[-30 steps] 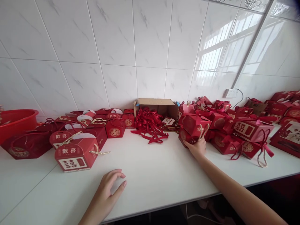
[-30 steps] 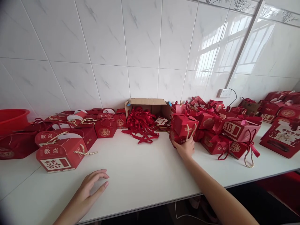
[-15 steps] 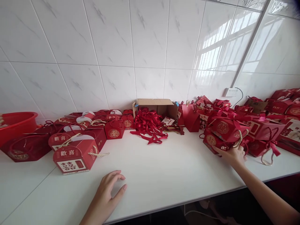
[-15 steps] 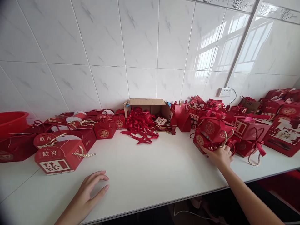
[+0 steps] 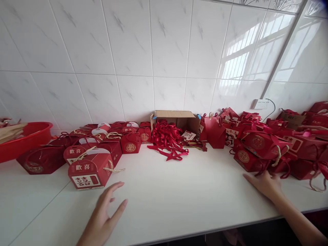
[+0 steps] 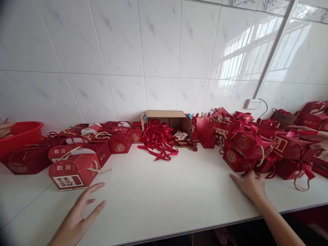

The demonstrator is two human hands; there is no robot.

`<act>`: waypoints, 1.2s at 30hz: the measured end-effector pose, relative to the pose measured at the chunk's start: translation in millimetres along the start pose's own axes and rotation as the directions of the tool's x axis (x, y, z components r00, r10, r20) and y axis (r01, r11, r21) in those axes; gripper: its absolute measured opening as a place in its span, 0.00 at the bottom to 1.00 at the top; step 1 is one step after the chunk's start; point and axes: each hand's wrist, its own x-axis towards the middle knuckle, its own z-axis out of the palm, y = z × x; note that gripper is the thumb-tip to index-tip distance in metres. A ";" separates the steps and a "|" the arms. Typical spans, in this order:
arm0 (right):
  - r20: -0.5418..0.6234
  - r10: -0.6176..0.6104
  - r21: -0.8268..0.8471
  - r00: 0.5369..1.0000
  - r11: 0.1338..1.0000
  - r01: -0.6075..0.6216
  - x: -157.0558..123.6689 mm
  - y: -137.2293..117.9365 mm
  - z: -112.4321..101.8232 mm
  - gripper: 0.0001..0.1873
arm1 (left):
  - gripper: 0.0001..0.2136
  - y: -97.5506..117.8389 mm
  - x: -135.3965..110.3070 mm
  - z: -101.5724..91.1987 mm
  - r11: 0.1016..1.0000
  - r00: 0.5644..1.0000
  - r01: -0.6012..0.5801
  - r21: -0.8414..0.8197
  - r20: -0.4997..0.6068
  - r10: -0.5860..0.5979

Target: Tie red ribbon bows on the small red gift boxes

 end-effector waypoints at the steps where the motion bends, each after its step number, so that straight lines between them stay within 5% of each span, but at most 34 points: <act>1: 0.043 -0.069 -0.009 0.997 0.998 0.069 -8.0 5.8 3.1 0.41 | 0.21 -6.0 8.3 -11.9 0.997 0.998 -0.031 0.065 -0.054 0.034; 3: 0.116 -0.161 -0.041 0.980 0.985 0.167 -23.3 15.3 7.8 0.33 | 0.24 -17.1 28.9 -36.5 0.973 0.977 -0.023 0.230 -0.203 0.071; 6: 0.250 -0.223 -0.150 0.942 0.953 0.265 -45.1 15.3 10.7 0.31 | 0.37 -23.3 61.9 -64.9 0.904 0.875 0.268 0.333 -0.476 -0.085; 7: 0.302 -0.253 -0.161 0.919 0.937 0.310 -52.9 9.6 10.5 0.31 | 0.41 -21.9 71.0 -70.5 0.887 0.867 0.335 0.318 -0.474 -0.158; 12: 0.491 -0.456 0.027 0.743 0.860 0.510 -100.6 -59.2 -1.6 0.30 | 0.46 -2.4 85.3 -71.6 0.925 0.931 0.314 0.214 -0.263 -0.255; 16: 0.526 -0.635 0.340 0.566 0.767 0.545 -142.2 -131.6 -24.4 0.26 | 0.42 16.3 55.1 -46.6 0.970 0.973 0.179 0.164 -0.175 -0.150; 18: 0.508 -0.734 0.537 0.451 0.679 0.501 -163.5 -161.3 -34.5 0.24 | 0.40 28.5 32.8 -27.0 1.000 1.000 0.017 -0.025 0.020 -0.017; 20: 0.475 -0.786 0.663 0.395 0.615 0.427 -184.8 -183.5 -41.8 0.25 | 0.36 43.2 13.7 -7.4 0.986 0.990 -0.028 -0.166 0.135 0.051; 22: 0.437 -0.829 0.730 0.350 0.554 0.401 -203.1 -198.2 -46.9 0.26 | 0.36 58.0 3.1 6.9 0.967 0.983 -0.084 -0.239 0.139 0.120; 26: 0.416 -0.876 0.775 0.244 0.482 0.409 -212.1 -212.2 -50.6 0.21 | 0.37 74.2 5.7 11.9 0.889 0.942 0.127 -0.439 0.334 0.030; 28: 0.445 -0.855 0.722 0.266 0.518 0.457 -198.5 -218.2 -44.1 0.19 | 0.36 73.6 9.9 7.0 0.842 0.894 0.242 -0.482 0.448 0.000; 32: 0.456 -0.766 0.501 0.453 0.642 0.580 -158.5 -240.6 -7.3 0.21 | 0.38 66.9 8.7 0.5 0.778 0.851 0.301 -0.552 0.524 0.042; 36: 0.424 -0.750 0.481 0.507 0.661 0.576 -141.4 -270.6 38.7 0.29 | 0.40 67.1 0.9 4.1 0.687 0.832 0.329 -0.648 0.543 0.114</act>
